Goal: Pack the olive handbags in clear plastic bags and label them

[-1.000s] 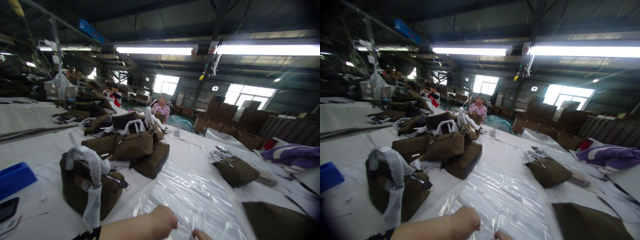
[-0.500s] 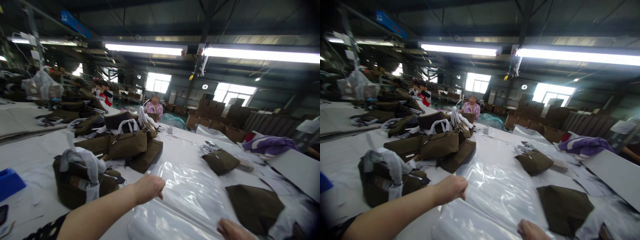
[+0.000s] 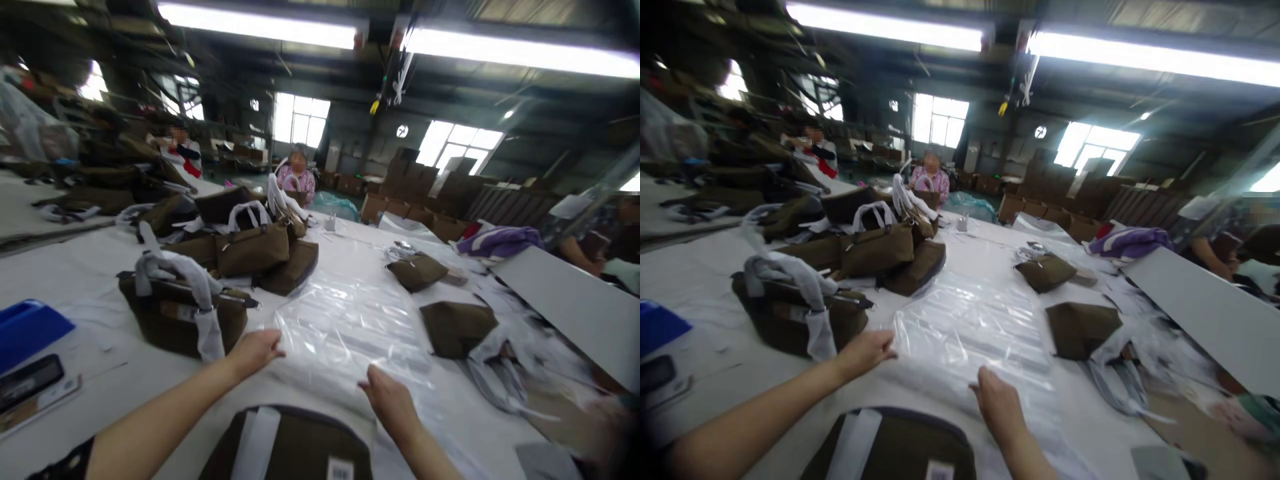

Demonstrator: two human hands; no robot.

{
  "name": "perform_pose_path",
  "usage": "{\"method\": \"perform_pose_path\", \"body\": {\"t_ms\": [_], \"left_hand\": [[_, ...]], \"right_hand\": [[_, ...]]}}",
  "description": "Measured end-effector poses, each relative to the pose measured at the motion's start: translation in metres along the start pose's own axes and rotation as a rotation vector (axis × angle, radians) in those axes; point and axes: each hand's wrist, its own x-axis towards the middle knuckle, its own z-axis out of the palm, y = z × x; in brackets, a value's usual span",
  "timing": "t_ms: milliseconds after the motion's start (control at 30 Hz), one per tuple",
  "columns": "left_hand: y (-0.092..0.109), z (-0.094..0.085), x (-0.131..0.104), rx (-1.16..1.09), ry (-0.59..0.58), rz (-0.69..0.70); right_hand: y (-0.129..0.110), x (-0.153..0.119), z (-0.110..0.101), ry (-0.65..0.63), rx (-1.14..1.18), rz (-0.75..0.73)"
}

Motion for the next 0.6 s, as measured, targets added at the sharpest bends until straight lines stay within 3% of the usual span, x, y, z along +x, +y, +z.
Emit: {"method": "perform_pose_path", "body": {"t_ms": [100,200,267,333,400,467,533,600], "left_hand": [[-0.018,-0.006,-0.012,-0.177,0.070,-0.076],[-0.036,-0.010,-0.027,-0.369,0.213,-0.194],[-0.038,-0.015,-0.036,-0.515,0.348,-0.298],[-0.030,-0.023,-0.042,-0.692,0.463,-0.379],[-0.016,-0.032,-0.048,-0.862,0.516,-0.401],[-0.005,-0.033,-0.059,-1.076,0.535,-0.356],[-0.004,-0.021,-0.075,-1.338,0.535,-0.277],[-0.014,0.009,-0.097,-1.525,0.482,-0.246]], "right_hand": [[0.003,-0.005,-0.010,0.027,0.026,0.095],[0.014,-0.020,-0.010,0.208,0.186,0.498],[0.021,-0.028,-0.012,0.419,0.499,0.801],[0.022,-0.032,-0.019,0.559,0.975,0.953],[0.015,-0.035,-0.027,0.583,1.398,0.908],[0.000,-0.040,-0.029,0.600,1.655,0.749],[-0.018,-0.051,-0.017,0.609,1.788,0.629],[-0.034,-0.066,0.008,0.485,1.773,0.657]]}}
